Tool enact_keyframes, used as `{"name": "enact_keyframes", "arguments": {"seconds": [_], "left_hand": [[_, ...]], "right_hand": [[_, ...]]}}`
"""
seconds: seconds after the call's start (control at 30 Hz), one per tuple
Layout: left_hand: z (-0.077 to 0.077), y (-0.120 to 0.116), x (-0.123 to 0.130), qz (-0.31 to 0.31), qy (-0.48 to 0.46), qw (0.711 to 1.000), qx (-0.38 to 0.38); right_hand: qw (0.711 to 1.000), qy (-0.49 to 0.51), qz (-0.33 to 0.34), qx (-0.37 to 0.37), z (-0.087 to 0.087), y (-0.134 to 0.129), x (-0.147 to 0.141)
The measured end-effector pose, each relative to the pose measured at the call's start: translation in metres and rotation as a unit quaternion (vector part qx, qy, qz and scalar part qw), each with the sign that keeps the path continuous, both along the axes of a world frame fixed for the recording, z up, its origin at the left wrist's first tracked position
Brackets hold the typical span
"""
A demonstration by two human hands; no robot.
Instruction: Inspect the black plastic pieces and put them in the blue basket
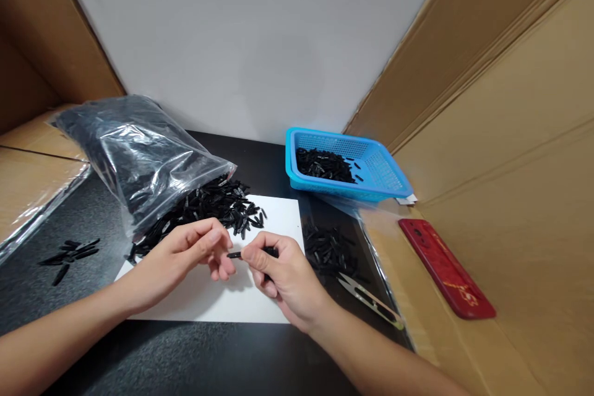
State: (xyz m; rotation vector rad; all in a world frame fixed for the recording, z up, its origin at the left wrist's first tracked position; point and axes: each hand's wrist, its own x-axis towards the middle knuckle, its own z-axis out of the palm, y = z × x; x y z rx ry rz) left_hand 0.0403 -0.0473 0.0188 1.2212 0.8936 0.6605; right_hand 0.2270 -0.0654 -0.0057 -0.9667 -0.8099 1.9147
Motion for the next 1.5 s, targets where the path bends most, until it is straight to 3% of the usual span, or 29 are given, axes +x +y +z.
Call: {"name": "enact_keyframes", "arguments": {"seconds": [0.17, 0.73, 1.1, 1.5], "left_hand": [[0.000, -0.004, 0.002, -0.039, 0.012, 0.999, 0.021], [-0.007, -0.003, 0.002, -0.058, -0.079, 0.992, -0.077], [0.000, -0.004, 0.001, 0.038, -0.024, 0.999, 0.024], [-0.002, -0.002, 0.001, 0.019, -0.081, 0.996, -0.042]], "right_hand": [[1.000, -0.028, -0.004, 0.004, 0.002, 0.000, 0.000], [0.999, 0.028, 0.032, -0.023, -0.002, -0.001, -0.001], [0.990, -0.118, -0.061, 0.048, 0.008, -0.001, 0.001], [0.997, -0.058, -0.051, 0.009, 0.010, -0.004, 0.001]]}}
